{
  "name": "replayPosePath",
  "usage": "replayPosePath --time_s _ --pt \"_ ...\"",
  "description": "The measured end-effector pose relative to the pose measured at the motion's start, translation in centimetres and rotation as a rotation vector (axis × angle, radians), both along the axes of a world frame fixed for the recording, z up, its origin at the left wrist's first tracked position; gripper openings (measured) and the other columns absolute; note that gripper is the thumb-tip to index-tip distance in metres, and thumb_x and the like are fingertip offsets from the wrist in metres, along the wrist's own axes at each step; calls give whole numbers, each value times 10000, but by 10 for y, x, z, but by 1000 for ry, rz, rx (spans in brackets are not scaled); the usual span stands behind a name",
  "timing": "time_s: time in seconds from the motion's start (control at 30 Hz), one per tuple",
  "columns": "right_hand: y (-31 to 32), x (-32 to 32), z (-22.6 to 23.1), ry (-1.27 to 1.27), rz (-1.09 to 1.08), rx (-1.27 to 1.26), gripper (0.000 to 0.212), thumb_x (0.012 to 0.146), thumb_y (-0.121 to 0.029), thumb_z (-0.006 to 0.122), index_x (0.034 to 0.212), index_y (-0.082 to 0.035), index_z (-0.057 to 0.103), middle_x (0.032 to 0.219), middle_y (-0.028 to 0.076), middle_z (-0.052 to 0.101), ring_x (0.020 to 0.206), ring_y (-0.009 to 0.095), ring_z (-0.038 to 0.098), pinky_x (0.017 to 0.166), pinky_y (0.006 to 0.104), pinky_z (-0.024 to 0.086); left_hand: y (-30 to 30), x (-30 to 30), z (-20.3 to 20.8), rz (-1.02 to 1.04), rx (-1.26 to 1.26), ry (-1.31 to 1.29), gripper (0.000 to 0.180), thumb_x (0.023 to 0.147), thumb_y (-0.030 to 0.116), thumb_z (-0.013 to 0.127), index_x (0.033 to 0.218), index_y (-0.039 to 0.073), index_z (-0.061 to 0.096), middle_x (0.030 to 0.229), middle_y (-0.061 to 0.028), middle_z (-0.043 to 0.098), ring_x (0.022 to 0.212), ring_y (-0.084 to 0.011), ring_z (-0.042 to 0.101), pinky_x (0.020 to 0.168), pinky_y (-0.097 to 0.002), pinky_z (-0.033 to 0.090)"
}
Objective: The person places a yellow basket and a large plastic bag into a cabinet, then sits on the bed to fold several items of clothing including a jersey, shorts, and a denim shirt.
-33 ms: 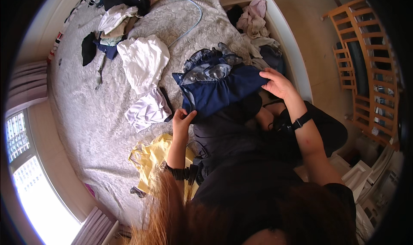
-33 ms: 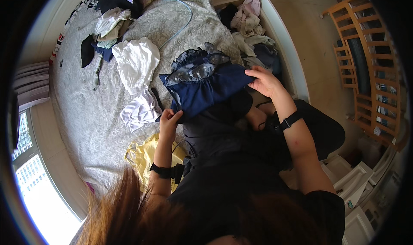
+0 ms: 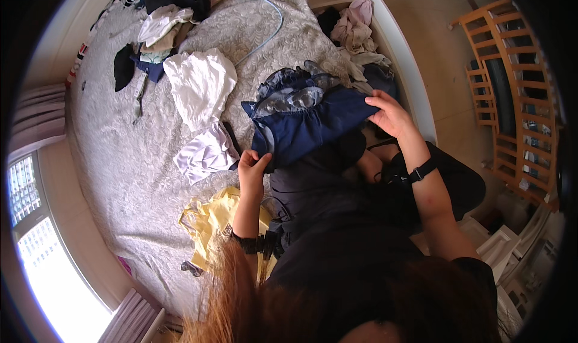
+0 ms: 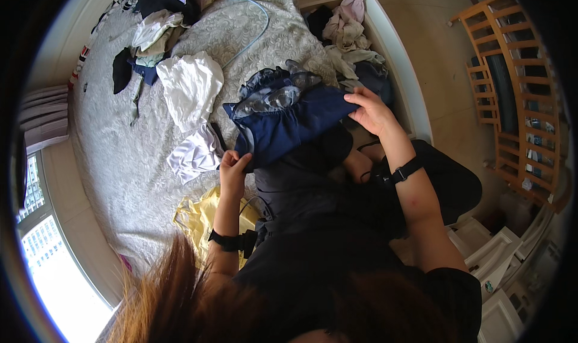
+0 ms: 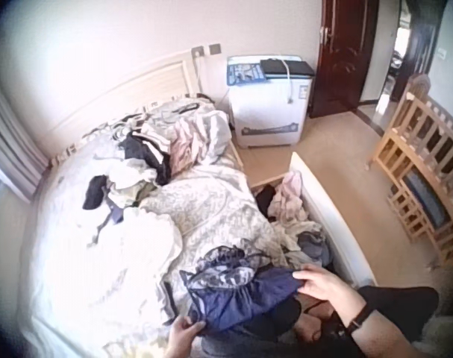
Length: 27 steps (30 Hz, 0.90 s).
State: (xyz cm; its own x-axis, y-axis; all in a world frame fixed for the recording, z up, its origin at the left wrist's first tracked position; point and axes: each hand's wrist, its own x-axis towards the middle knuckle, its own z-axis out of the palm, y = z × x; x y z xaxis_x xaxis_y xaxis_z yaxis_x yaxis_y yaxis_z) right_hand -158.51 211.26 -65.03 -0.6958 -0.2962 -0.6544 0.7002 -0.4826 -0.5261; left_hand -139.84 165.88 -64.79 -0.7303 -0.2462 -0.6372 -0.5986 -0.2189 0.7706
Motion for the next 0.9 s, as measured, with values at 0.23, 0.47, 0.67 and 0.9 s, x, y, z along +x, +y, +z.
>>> replayPosePath --time_s 0.23,0.47,0.67,0.9 --pt "-100 -25 165 753 93 517 434 947 79 724 1328 -107 633 1239 -10 652 1092 108 640 956 291 523 53 -58 128 215 211 394 626 988 -131 685 1586 36 600 1431 -108 714 1248 -197 738 1105 -338 603" --pt "-216 47 231 1213 521 456 914 986 -29 759 1794 -55 332 1786 200 464 1590 363 559 1291 424 459 95 -68 208 144 387 727 900 1066 247 551 1895 139 218 1667 -194 595 1507 -313 637 1295 -459 493" --pt "-217 61 212 1053 316 460 993 988 4 759 1870 -67 309 1885 162 416 1678 312 499 1370 421 404 75 -51 234 -143 219 726 1223 1007 1061 353 1856 435 -267 1907 -312 276 1562 -392 574 1279 -552 459" --pt "-169 40 235 273 68 -138 520 1071 -92 724 1576 13 663 1361 110 793 1179 221 806 1051 375 656 60 -67 223 178 -306 780 441 1196 166 684 1584 20 532 1533 -213 730 1189 -238 792 1056 -389 600"
